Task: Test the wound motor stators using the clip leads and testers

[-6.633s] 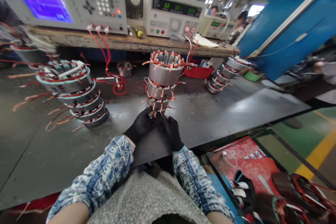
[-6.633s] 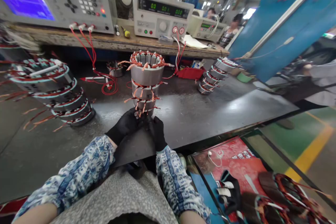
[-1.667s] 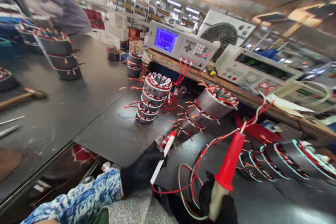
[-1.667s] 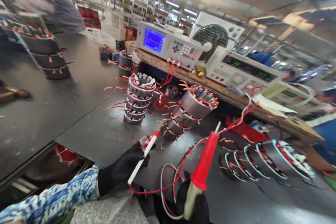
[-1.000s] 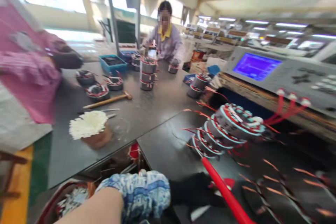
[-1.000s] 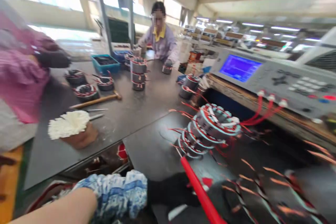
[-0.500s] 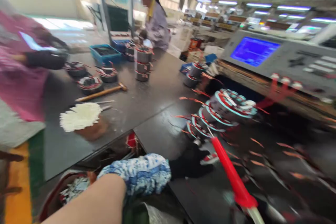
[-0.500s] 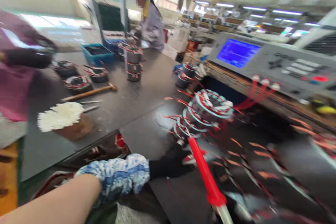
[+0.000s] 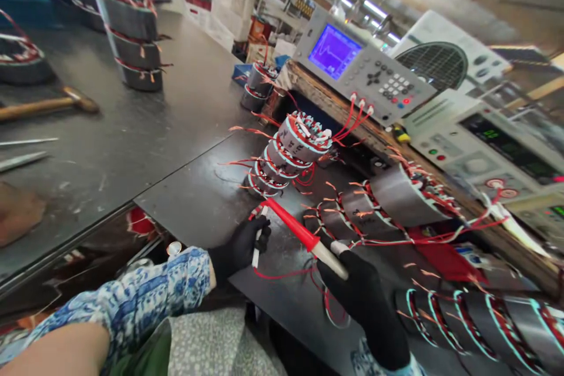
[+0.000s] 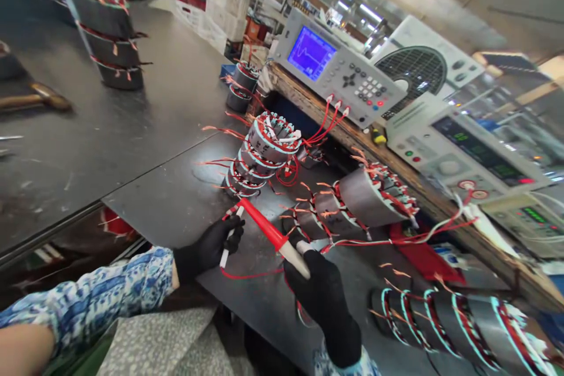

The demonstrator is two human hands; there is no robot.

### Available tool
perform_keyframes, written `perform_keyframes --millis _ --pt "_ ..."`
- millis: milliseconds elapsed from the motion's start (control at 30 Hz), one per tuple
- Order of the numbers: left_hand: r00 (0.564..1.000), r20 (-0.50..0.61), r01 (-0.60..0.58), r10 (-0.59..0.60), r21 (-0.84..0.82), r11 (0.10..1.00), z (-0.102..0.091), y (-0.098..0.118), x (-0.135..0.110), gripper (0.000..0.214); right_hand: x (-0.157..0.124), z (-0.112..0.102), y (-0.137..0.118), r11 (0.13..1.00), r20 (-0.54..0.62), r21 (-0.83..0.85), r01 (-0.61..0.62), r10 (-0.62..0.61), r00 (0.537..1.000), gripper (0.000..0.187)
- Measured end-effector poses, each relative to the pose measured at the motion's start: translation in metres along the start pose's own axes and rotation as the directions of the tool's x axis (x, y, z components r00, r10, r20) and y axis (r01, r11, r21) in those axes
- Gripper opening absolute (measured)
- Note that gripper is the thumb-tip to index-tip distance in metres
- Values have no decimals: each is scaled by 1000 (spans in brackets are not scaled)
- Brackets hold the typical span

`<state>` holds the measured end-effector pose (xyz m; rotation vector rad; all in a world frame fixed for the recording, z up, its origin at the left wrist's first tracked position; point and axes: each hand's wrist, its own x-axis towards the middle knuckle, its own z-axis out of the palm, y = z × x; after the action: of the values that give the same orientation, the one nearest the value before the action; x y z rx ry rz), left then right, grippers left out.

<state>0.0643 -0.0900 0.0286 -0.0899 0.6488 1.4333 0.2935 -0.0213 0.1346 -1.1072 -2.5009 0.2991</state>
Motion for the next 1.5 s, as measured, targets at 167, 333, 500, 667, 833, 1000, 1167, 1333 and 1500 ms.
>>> perform_keyframes --millis 167,333,500,667,833,1000,1167,1333,1500 --pt "997 -18 73 -74 -3 997 21 11 -9 22 4 -14 2 994 -70 -88 69 -76 995 37" --pt "999 -32 40 -43 -82 996 50 24 -30 25 8 -25 -4 979 -188 -184 94 -128 974 45" --pt "991 22 136 -135 -52 989 69 39 -42 30 8 -43 -11 978 -88 -194 80 -98 991 46" --pt "998 17 62 -61 -88 994 82 52 -47 34 13 -65 -24 970 -144 -225 96 -130 981 43" --pt "990 64 129 -126 -42 991 94 59 -58 34 21 -71 -38 967 -154 -240 85 -124 980 40" --pt "995 81 67 -63 -54 996 102 69 -67 37 29 -74 -50 977 -218 -196 78 -121 968 38" --pt "985 84 148 -152 49 988 113 84 -79 40 23 -90 -54 981 -275 -174 81 -127 953 30" --pt "965 260 -53 35 61 997 130 103 -83 40 21 -102 -63 997 -309 -79 -25 -1 951 37" --pt "975 217 -2 -40 190 982 93 40 -60 29 -10 -107 -43 996 -98 72 -43 50 994 38"
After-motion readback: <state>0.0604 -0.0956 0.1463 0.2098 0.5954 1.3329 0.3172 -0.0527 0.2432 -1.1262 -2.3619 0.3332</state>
